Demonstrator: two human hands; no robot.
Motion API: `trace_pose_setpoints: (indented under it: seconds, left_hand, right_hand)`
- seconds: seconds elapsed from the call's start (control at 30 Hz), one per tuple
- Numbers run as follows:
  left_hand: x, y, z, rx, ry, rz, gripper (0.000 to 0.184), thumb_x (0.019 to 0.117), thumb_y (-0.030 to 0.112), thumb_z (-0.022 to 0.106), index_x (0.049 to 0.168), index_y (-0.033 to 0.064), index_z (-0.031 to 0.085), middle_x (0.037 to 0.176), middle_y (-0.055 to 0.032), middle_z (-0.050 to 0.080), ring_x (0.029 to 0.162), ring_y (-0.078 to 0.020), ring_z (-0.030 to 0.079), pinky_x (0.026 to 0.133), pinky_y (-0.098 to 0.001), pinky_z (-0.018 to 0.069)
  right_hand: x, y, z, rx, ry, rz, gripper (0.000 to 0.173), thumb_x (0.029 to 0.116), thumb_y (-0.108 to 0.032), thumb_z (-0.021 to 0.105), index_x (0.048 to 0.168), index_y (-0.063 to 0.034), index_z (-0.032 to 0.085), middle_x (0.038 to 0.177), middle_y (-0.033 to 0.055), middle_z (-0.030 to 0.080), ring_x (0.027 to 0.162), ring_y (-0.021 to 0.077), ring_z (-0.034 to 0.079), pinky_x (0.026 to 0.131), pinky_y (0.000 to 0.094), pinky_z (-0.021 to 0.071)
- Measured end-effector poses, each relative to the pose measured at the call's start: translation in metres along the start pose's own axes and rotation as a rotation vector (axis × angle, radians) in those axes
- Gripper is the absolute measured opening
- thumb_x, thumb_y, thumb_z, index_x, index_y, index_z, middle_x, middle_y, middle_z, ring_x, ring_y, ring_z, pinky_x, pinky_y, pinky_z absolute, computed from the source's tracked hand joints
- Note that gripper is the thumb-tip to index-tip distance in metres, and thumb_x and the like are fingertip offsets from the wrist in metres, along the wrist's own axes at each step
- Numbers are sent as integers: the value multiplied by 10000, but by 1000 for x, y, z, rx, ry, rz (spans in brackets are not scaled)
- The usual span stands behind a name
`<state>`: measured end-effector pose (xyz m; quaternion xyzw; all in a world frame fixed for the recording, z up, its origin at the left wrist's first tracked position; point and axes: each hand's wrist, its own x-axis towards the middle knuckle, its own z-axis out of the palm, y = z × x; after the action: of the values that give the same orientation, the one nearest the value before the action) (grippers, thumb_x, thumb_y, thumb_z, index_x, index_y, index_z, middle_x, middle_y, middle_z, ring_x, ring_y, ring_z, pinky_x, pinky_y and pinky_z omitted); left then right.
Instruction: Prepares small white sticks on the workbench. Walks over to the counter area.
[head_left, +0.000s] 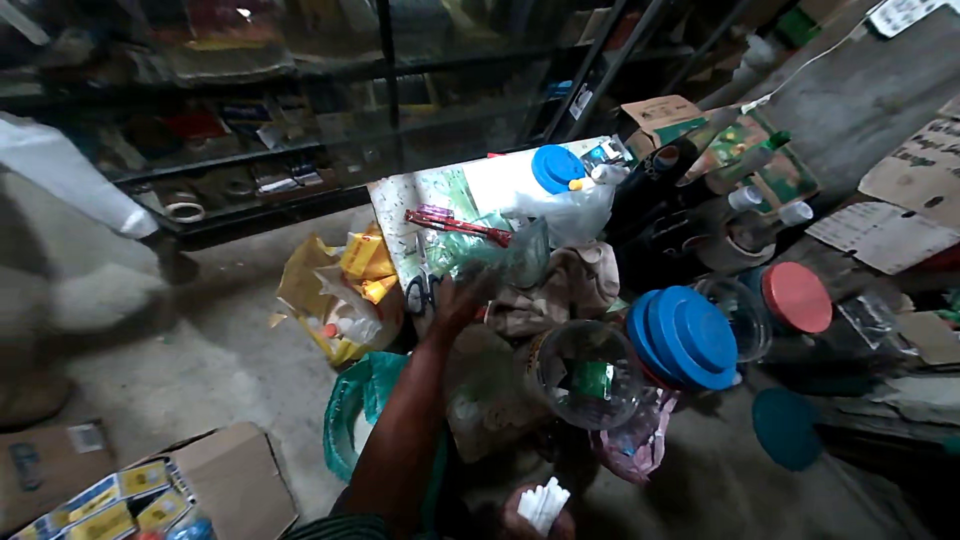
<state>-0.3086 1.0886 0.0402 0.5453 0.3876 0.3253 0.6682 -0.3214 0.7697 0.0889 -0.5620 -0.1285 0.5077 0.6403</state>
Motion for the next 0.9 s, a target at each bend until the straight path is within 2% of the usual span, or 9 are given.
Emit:
trace_pose_setpoints:
  seconds: [0.07, 0.13, 0.23, 0.3, 0.43, 0.53, 0.6, 0.73, 0.9]
  left_hand:
    - [-22, 17, -10, 78, 56, 111, 305, 1007, 179, 636, 1263, 14, 623, 1080, -60, 708, 923, -82, 677, 843, -291, 585]
    - [-44, 31, -20, 219, 129, 131, 338, 990, 124, 652, 1293, -22, 620, 1148, -126, 699, 1005, -142, 669, 921, -347, 549]
    - [-57, 28, -35, 139, 171, 192, 280, 965, 175, 666, 1197, 20, 645, 973, -24, 704, 845, -61, 671, 786, -272, 586]
    - [-65, 25, -44, 18, 171, 178, 244, 948, 154, 658, 1145, 10, 647, 882, -2, 706, 749, -78, 679, 703, -276, 605]
    - [-111, 30, -64, -29, 102, 3, 313, 909, 87, 685, 1193, -18, 608, 937, 9, 713, 842, -42, 689, 793, -244, 601]
    - [-156, 26, -83, 57, -129, 45, 285, 950, 88, 665, 1187, -69, 649, 1053, -36, 729, 953, -30, 685, 893, -231, 575]
    - [-180, 18, -103, 67, -196, 36, 254, 958, 81, 662, 1172, -57, 660, 1068, -42, 725, 956, -40, 687, 892, -236, 581]
    - [-220, 20, -162, 219, -80, -76, 229, 969, 126, 666, 1141, -20, 708, 1033, -47, 746, 924, -38, 695, 872, -240, 577]
    - [-249, 3, -240, 203, -20, 210, 227, 1030, 82, 569, 1090, -100, 692, 956, -115, 731, 844, -65, 691, 806, -250, 587]
  right_hand:
    - [6, -7, 2, 44, 15, -1, 89, 924, -119, 711, 1012, -108, 721, 725, 10, 717, 589, 107, 673, 560, 293, 595]
    - [13, -18, 11, 57, 52, 24, 113, 934, -78, 659, 1046, -85, 671, 674, 6, 689, 556, 119, 659, 543, 311, 590]
    - [28, -21, 21, 88, 44, 10, 129, 940, -110, 672, 1059, -63, 653, 625, 7, 640, 519, 139, 642, 530, 339, 599]
    - [39, -20, 28, 95, 58, -34, 175, 919, -160, 729, 1049, -55, 679, 605, 17, 633, 498, 145, 635, 520, 344, 598]
    - [67, -37, 43, -18, 128, -138, 395, 951, -121, 642, 1314, -5, 536, 653, -25, 626, 476, 109, 602, 467, 304, 586]
    - [79, -45, 56, -85, 155, -103, 187, 900, -90, 680, 1032, -27, 562, 586, -1, 615, 448, 132, 602, 457, 306, 580]
    - [78, -39, 66, -204, 133, -59, 136, 883, -103, 713, 926, -39, 601, 574, -1, 616, 446, 123, 594, 454, 287, 564]
    - [74, -21, 85, -374, 128, 33, 112, 935, -102, 645, 982, -20, 585, 592, -15, 620, 461, 110, 600, 463, 267, 565]
    - [63, 19, 133, -490, 102, 82, 130, 969, -138, 632, 1031, -31, 592, 631, -48, 620, 494, 75, 603, 489, 253, 572]
